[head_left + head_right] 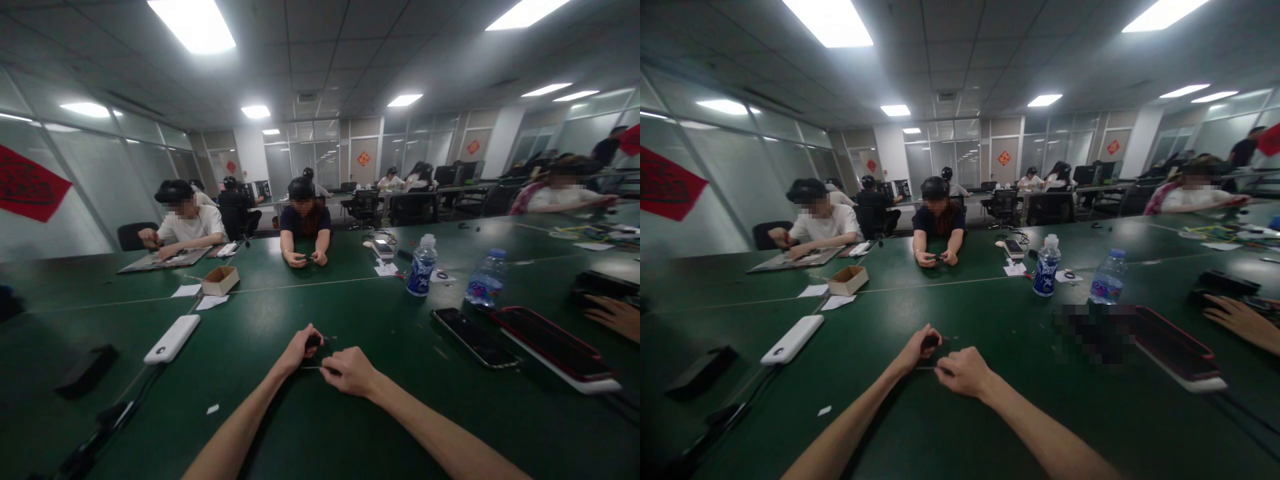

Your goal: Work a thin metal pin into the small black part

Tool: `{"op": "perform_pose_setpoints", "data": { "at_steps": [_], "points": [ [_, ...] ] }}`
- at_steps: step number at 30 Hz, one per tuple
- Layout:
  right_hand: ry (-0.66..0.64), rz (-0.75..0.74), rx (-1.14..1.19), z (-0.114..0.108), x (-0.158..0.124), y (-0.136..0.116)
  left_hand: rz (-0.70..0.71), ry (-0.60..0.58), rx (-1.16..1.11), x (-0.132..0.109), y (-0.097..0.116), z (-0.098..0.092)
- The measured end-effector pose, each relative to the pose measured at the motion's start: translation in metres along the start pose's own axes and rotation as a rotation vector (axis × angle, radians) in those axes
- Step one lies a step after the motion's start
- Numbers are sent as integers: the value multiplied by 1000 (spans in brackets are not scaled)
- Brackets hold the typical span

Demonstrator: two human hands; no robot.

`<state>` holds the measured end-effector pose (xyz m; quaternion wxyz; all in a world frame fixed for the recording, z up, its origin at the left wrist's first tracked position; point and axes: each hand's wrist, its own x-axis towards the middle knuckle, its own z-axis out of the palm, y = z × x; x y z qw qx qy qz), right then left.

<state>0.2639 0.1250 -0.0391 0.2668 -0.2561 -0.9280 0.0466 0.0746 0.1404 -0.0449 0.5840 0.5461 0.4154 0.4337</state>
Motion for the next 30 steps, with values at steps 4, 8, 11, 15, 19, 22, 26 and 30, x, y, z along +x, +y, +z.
{"op": "perform_pose_setpoints", "data": {
  "at_steps": [4, 8, 11, 15, 19, 22, 26, 30],
  "points": [
    [38, 107, 38, 0, 1, -3, -8, 22, -129, 1, 1, -1],
    [124, 295, 75, -1, 4, 0, -16, 74, -280, 4, -2, -8],
    [101, 338, 61, -2, 5, 1, -16, 61, -322, 5, -4, -10],
    [98, 369, 40, -2, 5, 0, -16, 41, -331, 5, -5, -9],
    [85, 376, 38, -4, 5, -1, -23, 44, -328, 5, -4, -8],
    [76, 371, 43, -5, 5, -2, -25, 49, -303, 4, -2, -6],
    [76, 368, 54, -5, 5, -2, -15, 54, -258, 3, -1, -4],
    [73, 344, 51, -4, 4, 0, -2, 54, -240, 3, -2, -5]
  ]
}}
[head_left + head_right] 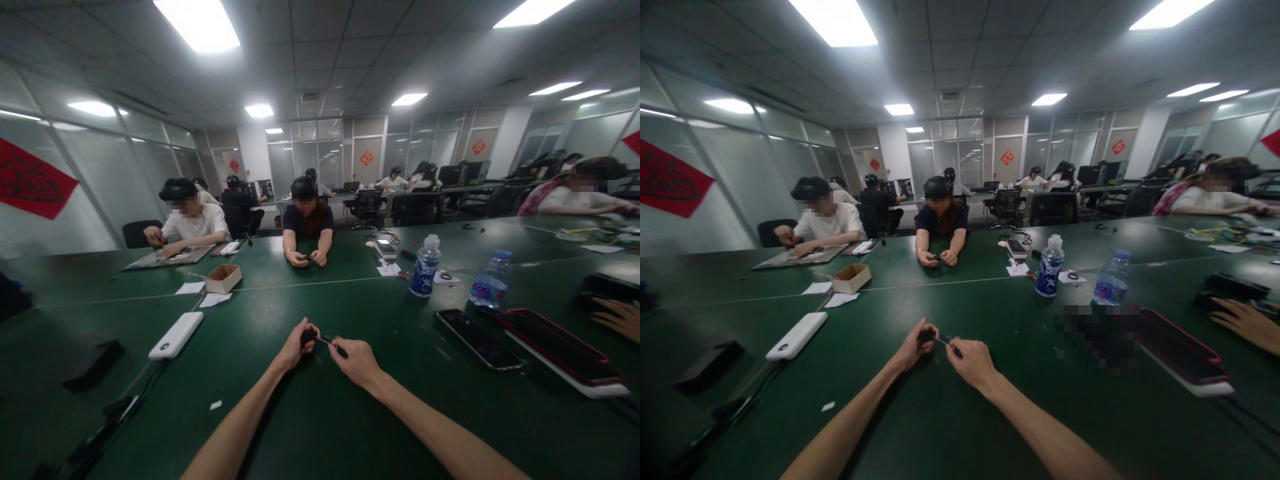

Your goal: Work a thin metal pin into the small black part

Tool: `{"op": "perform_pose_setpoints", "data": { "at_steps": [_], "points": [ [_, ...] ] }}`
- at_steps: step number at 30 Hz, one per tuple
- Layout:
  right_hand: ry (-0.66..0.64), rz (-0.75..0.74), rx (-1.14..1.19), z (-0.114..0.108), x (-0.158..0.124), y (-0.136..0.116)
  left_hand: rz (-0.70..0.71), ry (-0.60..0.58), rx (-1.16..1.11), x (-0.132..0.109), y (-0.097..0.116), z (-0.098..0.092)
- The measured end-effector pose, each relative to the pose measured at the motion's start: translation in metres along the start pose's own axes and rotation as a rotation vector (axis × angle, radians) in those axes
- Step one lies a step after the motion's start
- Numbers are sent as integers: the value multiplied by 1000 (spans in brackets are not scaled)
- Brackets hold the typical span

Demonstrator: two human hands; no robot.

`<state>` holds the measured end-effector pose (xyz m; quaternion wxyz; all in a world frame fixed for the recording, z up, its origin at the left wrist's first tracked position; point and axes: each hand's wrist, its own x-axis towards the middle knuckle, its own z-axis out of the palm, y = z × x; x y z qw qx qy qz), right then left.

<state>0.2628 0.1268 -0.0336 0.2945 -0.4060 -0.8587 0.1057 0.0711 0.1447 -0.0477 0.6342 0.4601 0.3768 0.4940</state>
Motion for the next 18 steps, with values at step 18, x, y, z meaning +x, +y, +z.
{"op": "perform_pose_setpoints", "data": {
  "at_steps": [18],
  "points": [
    [41, -102, -14, 6, -1, 4, 81, -13, -131, 2, 0, -6]
  ]
}}
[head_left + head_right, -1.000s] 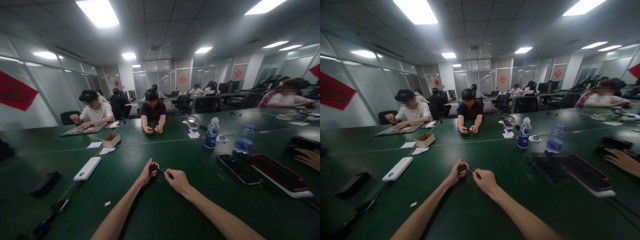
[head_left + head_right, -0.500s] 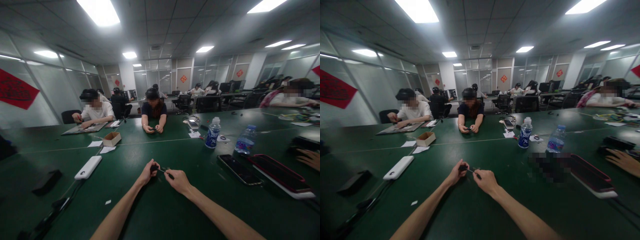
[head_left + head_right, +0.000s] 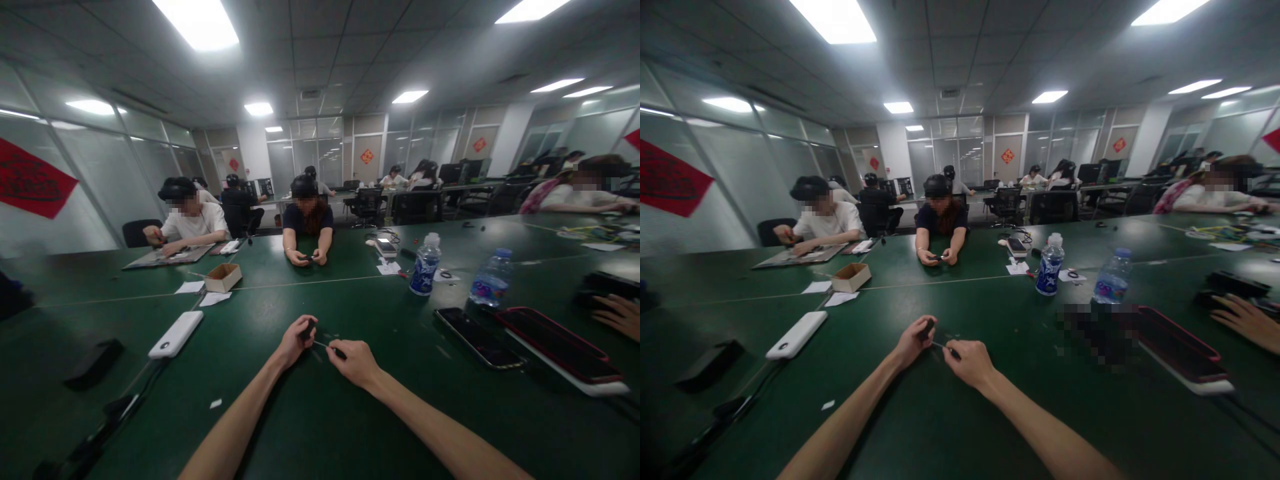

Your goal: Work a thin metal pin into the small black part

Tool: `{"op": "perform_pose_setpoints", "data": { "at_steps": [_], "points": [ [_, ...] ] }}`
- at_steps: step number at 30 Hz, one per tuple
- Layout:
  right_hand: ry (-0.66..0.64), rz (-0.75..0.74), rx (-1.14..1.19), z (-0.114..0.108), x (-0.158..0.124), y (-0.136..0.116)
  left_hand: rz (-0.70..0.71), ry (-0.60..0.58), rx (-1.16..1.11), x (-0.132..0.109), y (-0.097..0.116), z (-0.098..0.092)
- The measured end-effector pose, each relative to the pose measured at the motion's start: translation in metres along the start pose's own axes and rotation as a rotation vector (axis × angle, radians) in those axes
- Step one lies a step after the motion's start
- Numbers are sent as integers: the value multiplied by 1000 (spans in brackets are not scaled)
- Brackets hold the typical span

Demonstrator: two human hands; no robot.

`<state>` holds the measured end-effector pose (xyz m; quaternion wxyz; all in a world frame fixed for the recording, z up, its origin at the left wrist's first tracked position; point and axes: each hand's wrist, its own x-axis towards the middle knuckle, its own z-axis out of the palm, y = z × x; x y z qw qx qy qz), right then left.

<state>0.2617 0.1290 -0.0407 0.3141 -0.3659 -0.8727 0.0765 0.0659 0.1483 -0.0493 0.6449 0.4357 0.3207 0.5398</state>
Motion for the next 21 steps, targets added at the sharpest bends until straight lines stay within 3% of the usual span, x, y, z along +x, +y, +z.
{"op": "perform_pose_setpoints", "data": {
  "at_steps": [8, 21],
  "points": [
    [-6, 123, 26, -4, 2, -3, 43, 57, -34, 2, -4, -4],
    [-68, 134, -60, -3, 2, -3, 53, 101, 42, 0, -2, -1]
  ]
}}
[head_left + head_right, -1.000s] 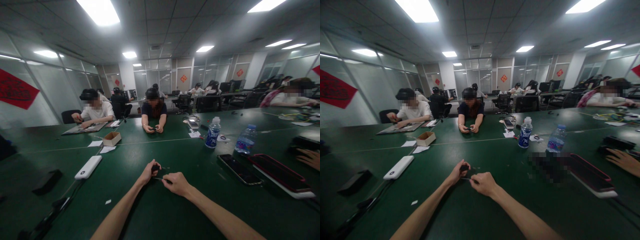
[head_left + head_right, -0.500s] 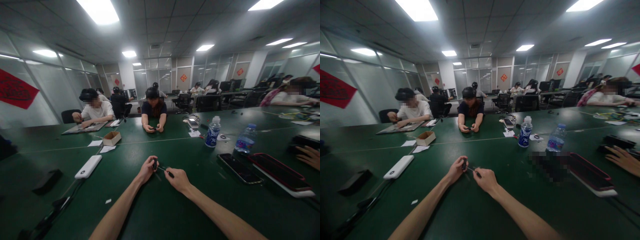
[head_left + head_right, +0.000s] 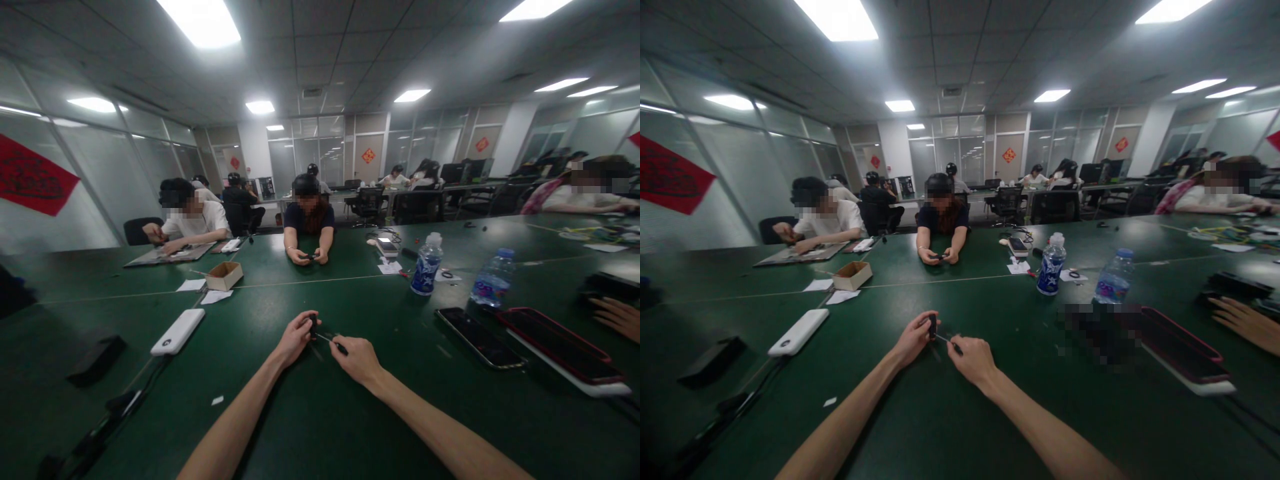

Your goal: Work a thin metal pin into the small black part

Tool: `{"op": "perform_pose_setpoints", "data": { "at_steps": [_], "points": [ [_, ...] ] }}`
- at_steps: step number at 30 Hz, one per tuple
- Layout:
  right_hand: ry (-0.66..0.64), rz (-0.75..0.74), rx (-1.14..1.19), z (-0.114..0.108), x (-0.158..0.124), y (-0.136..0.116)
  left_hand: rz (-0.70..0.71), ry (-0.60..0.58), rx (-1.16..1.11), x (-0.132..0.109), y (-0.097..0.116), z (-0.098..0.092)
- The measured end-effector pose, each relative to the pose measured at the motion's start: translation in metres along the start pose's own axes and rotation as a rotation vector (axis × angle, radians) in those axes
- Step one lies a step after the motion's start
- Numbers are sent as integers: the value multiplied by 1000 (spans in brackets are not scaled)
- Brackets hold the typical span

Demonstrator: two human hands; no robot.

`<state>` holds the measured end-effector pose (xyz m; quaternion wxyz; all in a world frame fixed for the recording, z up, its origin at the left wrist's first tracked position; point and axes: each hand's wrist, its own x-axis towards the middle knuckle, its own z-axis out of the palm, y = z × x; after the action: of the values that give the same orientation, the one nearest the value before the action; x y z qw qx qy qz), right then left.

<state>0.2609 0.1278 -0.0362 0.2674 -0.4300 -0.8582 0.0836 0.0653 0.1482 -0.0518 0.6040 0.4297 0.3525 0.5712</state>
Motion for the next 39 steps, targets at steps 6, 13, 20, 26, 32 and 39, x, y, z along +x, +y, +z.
{"op": "perform_pose_setpoints", "data": {
  "at_steps": [6, 13, 20, 26, 32, 39],
  "points": [
    [-40, 43, -42, -3, 0, -2, 18, 9, -4, 0, 0, -1],
    [-49, 52, -55, -2, -1, 1, -4, -31, 12, -1, 0, -2],
    [-85, 63, -32, -6, -2, -3, 19, -77, 41, -3, 3, 1],
    [-129, 58, -10, -6, -3, -3, 64, -83, 48, -5, 5, 4],
    [-93, 59, -56, -1, -3, 0, 96, -57, 38, -2, 0, 3],
    [14, 237, 119, -2, 3, 10, 48, -183, 306, -9, 5, 9]
  ]
}}
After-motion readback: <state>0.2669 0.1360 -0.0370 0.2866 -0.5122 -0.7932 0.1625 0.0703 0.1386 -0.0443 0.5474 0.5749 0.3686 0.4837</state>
